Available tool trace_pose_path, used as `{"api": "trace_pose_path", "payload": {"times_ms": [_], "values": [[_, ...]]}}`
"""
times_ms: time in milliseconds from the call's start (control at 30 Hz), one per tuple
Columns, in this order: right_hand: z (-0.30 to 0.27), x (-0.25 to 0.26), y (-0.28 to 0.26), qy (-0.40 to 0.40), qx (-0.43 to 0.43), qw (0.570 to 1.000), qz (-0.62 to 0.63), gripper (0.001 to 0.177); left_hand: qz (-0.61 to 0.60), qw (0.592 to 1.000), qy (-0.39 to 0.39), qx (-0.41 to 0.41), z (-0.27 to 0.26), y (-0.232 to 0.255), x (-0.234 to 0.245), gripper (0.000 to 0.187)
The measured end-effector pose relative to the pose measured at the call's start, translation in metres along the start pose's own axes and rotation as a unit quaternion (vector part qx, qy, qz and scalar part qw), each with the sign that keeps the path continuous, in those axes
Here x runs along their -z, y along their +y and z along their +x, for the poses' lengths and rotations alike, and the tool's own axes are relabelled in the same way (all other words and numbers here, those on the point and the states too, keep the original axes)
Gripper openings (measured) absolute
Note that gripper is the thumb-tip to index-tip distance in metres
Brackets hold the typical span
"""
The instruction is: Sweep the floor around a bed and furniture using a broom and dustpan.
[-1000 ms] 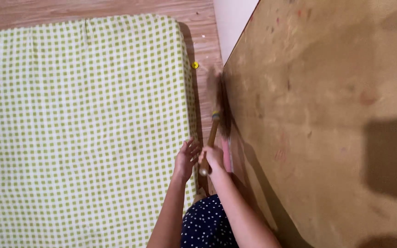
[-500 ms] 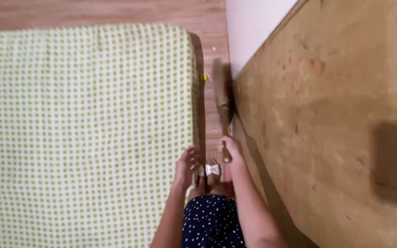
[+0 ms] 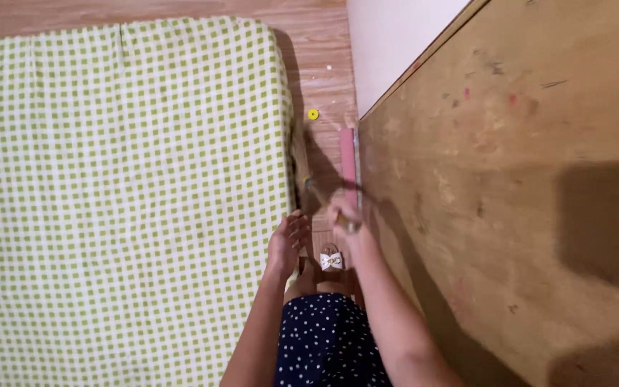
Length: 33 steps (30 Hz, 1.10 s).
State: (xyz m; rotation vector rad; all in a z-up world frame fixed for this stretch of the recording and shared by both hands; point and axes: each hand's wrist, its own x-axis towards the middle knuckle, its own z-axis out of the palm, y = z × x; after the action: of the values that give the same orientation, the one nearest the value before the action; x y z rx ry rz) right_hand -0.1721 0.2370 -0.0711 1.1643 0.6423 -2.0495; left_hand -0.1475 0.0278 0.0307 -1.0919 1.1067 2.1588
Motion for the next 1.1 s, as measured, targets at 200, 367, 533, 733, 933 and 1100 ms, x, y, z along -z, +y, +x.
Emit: {"api": "trace_pose_path", "payload": {"times_ms": [200, 367, 533, 733, 933, 1100], "values": [[0.030, -0.036, -0.080, 0.040, 0.015, 0.997, -0.064, 0.011, 0.006, 1.000, -0.011, -0.010, 0.017, 0.011, 0.006, 0.051], [-0.084, -0.114, -0.065, 0.081, 0.039, 0.990, -0.105, 0.021, 0.056, 0.998, 0.001, 0.042, 0.026, 0.011, -0.011, 0.055], [-0.122, -0.077, 0.035, 0.094, 0.064, 0.989, -0.090, 0.019, 0.130, 0.990, -0.026, 0.037, 0.012, 0.022, -0.035, 0.055], [-0.068, -0.043, 0.104, 0.138, 0.080, 0.984, -0.084, 0.011, 0.102, 0.994, -0.016, 0.042, 0.024, 0.025, -0.029, 0.055], [-0.007, -0.031, 0.127, 0.205, 0.208, 0.935, -0.202, 0.014, 0.045, 0.997, -0.025, 0.059, 0.051, 0.008, -0.002, 0.054], [0.003, -0.049, 0.124, 0.246, 0.234, 0.899, -0.275, 0.027, -0.024, 0.997, -0.054, 0.049, 0.065, -0.013, 0.017, 0.050]]}}
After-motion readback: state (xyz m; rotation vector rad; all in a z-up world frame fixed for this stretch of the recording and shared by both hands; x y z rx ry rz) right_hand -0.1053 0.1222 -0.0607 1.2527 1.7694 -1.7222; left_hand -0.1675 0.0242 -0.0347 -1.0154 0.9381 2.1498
